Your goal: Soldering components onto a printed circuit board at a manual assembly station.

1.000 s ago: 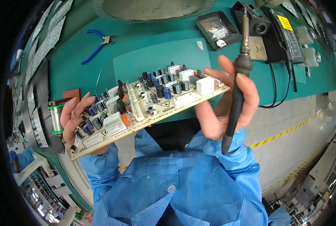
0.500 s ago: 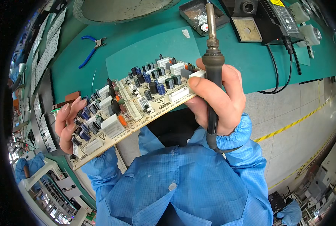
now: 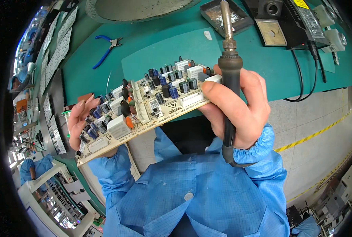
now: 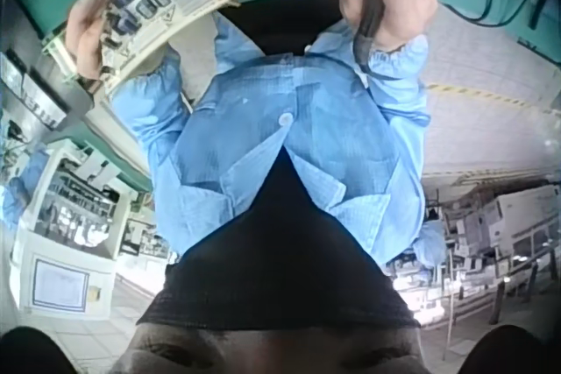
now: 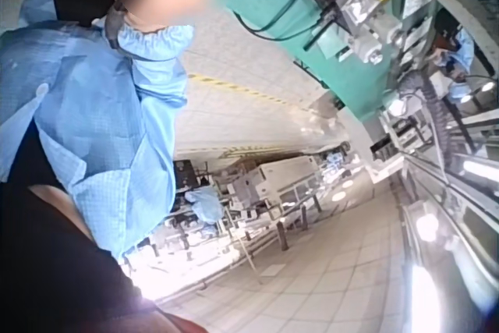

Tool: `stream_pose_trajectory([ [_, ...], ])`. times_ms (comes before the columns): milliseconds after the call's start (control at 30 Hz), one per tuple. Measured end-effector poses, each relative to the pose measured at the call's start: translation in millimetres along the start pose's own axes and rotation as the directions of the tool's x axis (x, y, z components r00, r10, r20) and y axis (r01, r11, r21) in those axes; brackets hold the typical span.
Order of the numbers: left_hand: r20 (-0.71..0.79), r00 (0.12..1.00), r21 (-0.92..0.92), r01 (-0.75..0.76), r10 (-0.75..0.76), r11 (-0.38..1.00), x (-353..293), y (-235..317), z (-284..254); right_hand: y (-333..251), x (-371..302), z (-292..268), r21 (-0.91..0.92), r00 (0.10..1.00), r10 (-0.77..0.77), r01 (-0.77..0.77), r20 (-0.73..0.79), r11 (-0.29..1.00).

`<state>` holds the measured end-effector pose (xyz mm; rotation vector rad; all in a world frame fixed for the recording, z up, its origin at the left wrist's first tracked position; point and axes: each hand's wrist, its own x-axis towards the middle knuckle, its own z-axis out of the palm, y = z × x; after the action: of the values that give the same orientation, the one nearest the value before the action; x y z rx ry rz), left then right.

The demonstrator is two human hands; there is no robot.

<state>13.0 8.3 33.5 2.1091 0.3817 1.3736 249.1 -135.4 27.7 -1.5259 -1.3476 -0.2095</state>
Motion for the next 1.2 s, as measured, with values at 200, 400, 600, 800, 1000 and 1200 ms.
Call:
stream_pose_trajectory([
  [200,-0.002,1.000,0.044,0.030,-0.030,0.999,-4,10,1,0,-4,-10,-0.071,0.986,-0.085,0.096,0.144,0.993],
  [400,0.069,0.995,0.064,0.064,-0.069,0.996,-2,23,1,4,-17,-6,0.032,0.999,0.013,-0.014,0.032,0.999],
  [600,0.047,0.991,0.012,0.126,-0.127,0.992,-4,39,6,15,-32,-7,0.130,0.999,0.043,-0.043,0.007,0.991],
  [800,0.039,0.999,-0.081,-0.013,0.016,0.997,8,42,12,28,-42,-4,0.195,0.997,0.036,-0.023,-0.061,0.980],
  [1000,0.150,0.978,0.533,0.044,-0.146,0.845,23,55,12,30,-51,-6,0.233,0.996,0.078,-0.064,-0.052,0.970],
  [1200,0.133,0.985,0.532,0.022,-0.109,0.847,21,42,0,17,-43,-1,0.193,0.994,0.080,-0.064,-0.079,0.979],
])
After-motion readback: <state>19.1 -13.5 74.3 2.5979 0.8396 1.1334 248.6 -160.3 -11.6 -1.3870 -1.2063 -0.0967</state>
